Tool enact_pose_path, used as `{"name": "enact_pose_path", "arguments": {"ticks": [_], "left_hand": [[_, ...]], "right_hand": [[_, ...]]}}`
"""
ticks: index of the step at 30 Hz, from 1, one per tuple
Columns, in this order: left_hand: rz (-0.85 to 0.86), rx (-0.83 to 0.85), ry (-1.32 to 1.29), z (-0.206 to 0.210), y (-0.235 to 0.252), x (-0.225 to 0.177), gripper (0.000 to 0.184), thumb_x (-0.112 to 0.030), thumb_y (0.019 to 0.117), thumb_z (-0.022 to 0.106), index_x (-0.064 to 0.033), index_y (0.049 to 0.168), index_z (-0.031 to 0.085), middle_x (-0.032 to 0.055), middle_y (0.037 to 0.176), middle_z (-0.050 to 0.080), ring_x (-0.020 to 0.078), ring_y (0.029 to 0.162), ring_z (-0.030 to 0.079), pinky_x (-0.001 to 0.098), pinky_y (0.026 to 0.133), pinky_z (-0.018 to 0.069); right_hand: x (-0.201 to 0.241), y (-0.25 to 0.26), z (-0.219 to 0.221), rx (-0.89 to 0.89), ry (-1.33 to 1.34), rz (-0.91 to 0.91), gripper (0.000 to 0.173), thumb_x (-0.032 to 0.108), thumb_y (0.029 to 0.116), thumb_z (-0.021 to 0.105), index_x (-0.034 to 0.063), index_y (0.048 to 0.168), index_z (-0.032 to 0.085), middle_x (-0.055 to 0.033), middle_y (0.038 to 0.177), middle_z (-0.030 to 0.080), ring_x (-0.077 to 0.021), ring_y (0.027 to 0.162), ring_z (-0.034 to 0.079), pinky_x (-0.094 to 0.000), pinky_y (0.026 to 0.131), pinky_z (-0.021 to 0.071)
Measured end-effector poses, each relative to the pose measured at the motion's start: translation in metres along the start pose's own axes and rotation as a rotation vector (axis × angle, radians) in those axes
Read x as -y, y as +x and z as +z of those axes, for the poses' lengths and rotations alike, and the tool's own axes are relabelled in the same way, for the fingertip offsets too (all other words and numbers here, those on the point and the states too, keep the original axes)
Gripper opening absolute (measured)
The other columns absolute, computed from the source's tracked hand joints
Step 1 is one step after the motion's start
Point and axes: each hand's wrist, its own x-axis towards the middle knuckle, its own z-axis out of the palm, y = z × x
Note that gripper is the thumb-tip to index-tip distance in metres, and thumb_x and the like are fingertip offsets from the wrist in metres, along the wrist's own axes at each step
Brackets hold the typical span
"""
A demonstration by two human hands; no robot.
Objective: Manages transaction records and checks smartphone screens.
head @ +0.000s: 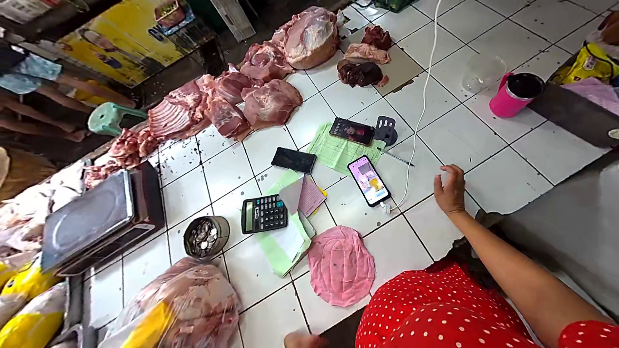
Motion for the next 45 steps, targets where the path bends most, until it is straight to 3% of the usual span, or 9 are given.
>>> {"name": "enact_pose_path", "arguments": {"ticks": [3,6,8,10,18,24,31,39,45], "left_hand": [[0.005,-0.214,-0.079,0.039,0.027,0.010,0.055,-0.040,0.1060,0.025,-0.0016,0.142,0.042,0.0260,0.132,0.051,0.0351,0.106,0.052,0.0610,0.078,0.0465],[0.025,-0.423,0.566,0.063,0.034,0.002,0.043,-0.011,0.1030,0.043,0.0120,0.139,0.046,0.0319,0.144,0.047,0.0427,0.130,0.049,0.0612,0.096,0.0478],[-0.015,-0.545,0.911,0.078,0.031,-0.004,0.047,-0.013,0.0977,0.054,0.0148,0.136,0.048,0.0337,0.143,0.049,0.0462,0.135,0.049,0.0627,0.101,0.0459],[-0.038,-0.643,0.968,0.090,0.030,-0.009,0.053,-0.014,0.0929,0.057,0.0148,0.136,0.045,0.0335,0.138,0.053,0.0465,0.130,0.053,0.0637,0.096,0.0479],[-0.122,-0.673,1.092,0.098,0.034,-0.017,0.052,-0.013,0.0922,0.060,0.0120,0.136,0.047,0.0304,0.135,0.057,0.0435,0.128,0.056,0.0612,0.095,0.0499],[-0.160,-0.540,1.457,0.100,0.031,-0.022,0.042,-0.019,0.0932,0.064,0.0123,0.120,0.060,0.0292,0.129,0.061,0.0409,0.126,0.058,0.0569,0.096,0.0489],[-0.190,-0.679,1.053,0.096,0.043,-0.020,0.052,-0.016,0.0940,0.057,0.0124,0.137,0.046,0.0315,0.137,0.054,0.0445,0.128,0.055,0.0615,0.095,0.0495],[-0.227,-0.710,1.000,0.098,0.045,-0.022,0.054,-0.018,0.0944,0.057,0.0121,0.137,0.044,0.0310,0.135,0.057,0.0441,0.126,0.058,0.0609,0.093,0.0510],[-0.219,-0.664,1.163,0.098,0.042,-0.023,0.054,-0.017,0.0899,0.063,0.0138,0.132,0.049,0.0299,0.130,0.060,0.0421,0.124,0.059,0.0575,0.092,0.0525]], "right_hand": [[-0.024,0.020,-0.003,0.141,-0.125,-0.024,0.047,0.022,0.1024,0.053,-0.0064,0.139,0.054,-0.0323,0.149,0.046,-0.0484,0.138,0.045,-0.0567,0.117,0.0349],[-0.030,0.039,-0.002,0.248,-0.299,-0.037,0.061,0.035,0.1048,0.048,-0.0038,0.152,0.042,-0.0301,0.160,0.033,-0.0463,0.149,0.033,-0.0612,0.123,0.0179],[-0.027,0.045,0.000,0.306,-0.369,-0.011,0.067,0.041,0.1059,0.045,-0.0032,0.156,0.035,-0.0286,0.164,0.026,-0.0433,0.154,0.024,-0.0645,0.124,0.0085],[-0.028,0.048,0.004,0.311,-0.407,-0.033,0.069,0.044,0.1062,0.042,-0.0017,0.157,0.033,-0.0276,0.165,0.025,-0.0424,0.155,0.019,-0.0668,0.123,0.0052],[-0.033,0.047,0.007,0.273,-0.439,-0.091,0.064,0.045,0.1051,0.038,0.0055,0.156,0.041,-0.0289,0.162,0.030,-0.0460,0.153,0.024,-0.0699,0.120,0.0077],[-0.035,0.048,0.009,0.254,-0.451,-0.095,0.065,0.047,0.1037,0.037,0.0063,0.154,0.044,-0.0279,0.161,0.032,-0.0463,0.152,0.026,-0.0701,0.120,0.0103],[-0.033,0.048,0.006,0.252,-0.453,-0.099,0.067,0.048,0.1021,0.036,0.0053,0.153,0.045,-0.0298,0.160,0.034,-0.0484,0.151,0.027,-0.0712,0.119,0.0114],[-0.030,0.047,0.005,0.260,-0.445,-0.087,0.066,0.046,0.1027,0.037,0.0049,0.153,0.044,-0.0292,0.161,0.032,-0.0478,0.151,0.026,-0.0707,0.119,0.0103],[-0.033,0.047,0.006,0.265,-0.431,-0.072,0.063,0.043,0.1036,0.041,0.0060,0.155,0.042,-0.0281,0.163,0.029,-0.0452,0.153,0.023,-0.0692,0.121,0.0069]]}}
